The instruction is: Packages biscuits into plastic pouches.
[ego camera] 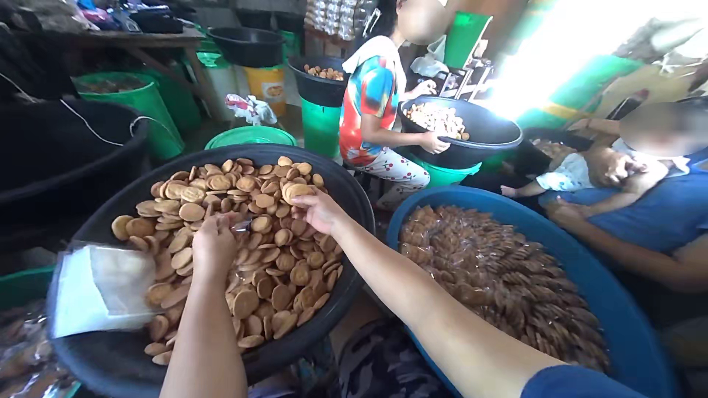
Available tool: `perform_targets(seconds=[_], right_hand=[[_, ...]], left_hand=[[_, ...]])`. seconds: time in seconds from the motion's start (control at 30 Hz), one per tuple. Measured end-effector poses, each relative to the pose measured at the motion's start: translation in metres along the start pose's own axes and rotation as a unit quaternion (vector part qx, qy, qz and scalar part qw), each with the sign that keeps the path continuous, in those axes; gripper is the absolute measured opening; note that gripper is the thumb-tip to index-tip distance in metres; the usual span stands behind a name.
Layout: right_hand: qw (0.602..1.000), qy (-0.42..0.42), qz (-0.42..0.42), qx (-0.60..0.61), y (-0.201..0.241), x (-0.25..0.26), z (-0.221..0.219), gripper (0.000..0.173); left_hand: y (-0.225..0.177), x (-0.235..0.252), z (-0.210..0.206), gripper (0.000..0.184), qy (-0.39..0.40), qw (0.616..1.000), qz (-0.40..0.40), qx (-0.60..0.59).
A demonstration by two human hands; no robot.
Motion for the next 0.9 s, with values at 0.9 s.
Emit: perform_targets(seconds=[0.9], right_hand=[[0.952,0.163,-0.091,-0.241,-0.014,-0.011,-0.014,0.038]], left_hand=[[-0.010,-0.003,-0.055,0.044,0.218,0.974,-0.049,-0.025]])
Point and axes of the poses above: each hand's wrist, its own x-axis towards the middle knuckle, its own z-axis out of the back of the hand, y = z × x, the point moved 8 cm from there along x, towards the middle knuckle, and after that the axes turned 7 degrees about z, right-handed, at the moved point
